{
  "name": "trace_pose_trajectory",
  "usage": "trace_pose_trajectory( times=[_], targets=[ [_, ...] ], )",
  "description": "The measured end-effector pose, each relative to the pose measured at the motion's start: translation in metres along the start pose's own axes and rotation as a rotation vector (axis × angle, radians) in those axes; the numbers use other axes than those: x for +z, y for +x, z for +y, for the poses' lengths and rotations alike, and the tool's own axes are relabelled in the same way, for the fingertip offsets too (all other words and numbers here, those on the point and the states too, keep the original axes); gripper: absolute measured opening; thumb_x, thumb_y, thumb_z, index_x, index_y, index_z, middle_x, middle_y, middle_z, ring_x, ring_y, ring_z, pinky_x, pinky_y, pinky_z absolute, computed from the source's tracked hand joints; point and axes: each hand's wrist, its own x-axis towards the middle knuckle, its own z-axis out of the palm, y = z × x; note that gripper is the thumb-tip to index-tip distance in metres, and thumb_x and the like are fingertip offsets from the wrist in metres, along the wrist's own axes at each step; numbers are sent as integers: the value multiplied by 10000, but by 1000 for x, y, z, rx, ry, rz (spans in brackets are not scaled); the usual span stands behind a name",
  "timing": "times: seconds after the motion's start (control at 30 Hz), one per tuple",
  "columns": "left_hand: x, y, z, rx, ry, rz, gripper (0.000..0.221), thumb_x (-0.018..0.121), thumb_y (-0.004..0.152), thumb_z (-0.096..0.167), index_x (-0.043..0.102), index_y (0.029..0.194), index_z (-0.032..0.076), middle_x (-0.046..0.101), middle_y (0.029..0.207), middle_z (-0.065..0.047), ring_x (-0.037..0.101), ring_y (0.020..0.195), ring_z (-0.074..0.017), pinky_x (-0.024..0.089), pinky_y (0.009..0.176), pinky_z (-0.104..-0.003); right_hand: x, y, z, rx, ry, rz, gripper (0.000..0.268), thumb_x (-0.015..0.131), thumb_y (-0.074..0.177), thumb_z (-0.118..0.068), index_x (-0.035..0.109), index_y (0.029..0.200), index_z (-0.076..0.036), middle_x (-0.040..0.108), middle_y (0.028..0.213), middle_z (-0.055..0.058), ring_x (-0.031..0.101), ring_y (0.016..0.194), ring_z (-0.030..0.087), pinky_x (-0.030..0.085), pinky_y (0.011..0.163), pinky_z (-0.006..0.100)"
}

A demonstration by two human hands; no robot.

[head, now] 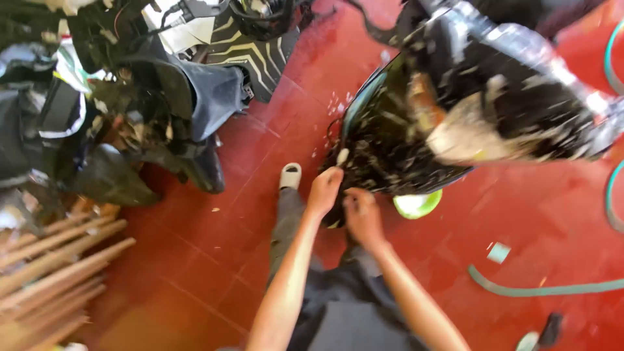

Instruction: The person scrubs the front body panel of a motorcycle with a brush and soapy water. They then use a small tool to clean the crevices and edges of the panel.

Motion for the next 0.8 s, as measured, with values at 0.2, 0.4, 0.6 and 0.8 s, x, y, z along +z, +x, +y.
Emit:
trace_pose_trajectory(
  times=[0.2, 0.4, 0.6, 0.8],
  targets=[
    [-72, 36, 36, -64, 337, -375, 665, 426, 1025, 661, 755, 1190, 106, 738, 1178, -159, 640, 1186, -403, 499, 1019, -518, 3, 17, 7, 136, -67, 323, 204, 655, 937, -10, 700, 1131, -52, 710, 1018, 162, 692, 1001, 359, 546, 895, 437],
    [-87, 70, 92, 230, 738, -611, 650, 357, 1053, 594, 775, 1069, 97, 762, 983, -237, 709, 1021, -451, 524, 938, -563, 9, 51, -29, 288, -85, 431, 297, 574, 959, 25, 648, 1237, -47, 657, 1142, 149, 647, 1084, 327, 507, 984, 434],
    [-67, 103, 98, 509, 995, -698, 545, 414, 1045, 522, 756, 1026, 99, 750, 897, -241, 733, 926, -466, 537, 853, -571, 27, 76, -39, 70, -382, 409, 527, 615, 881, 15, 553, 1400, -60, 588, 1360, 150, 534, 1310, 381, 421, 1043, 507],
    [-54, 134, 76, 696, 1114, -649, 537, 459, 1042, 515, 762, 1046, 72, 736, 848, -213, 739, 850, -439, 556, 793, -534, 29, 78, -37, 258, -243, 260, 549, 627, 907, 30, 524, 1429, -107, 492, 1533, 141, 549, 1305, 446, 436, 993, 607]
  ],
)
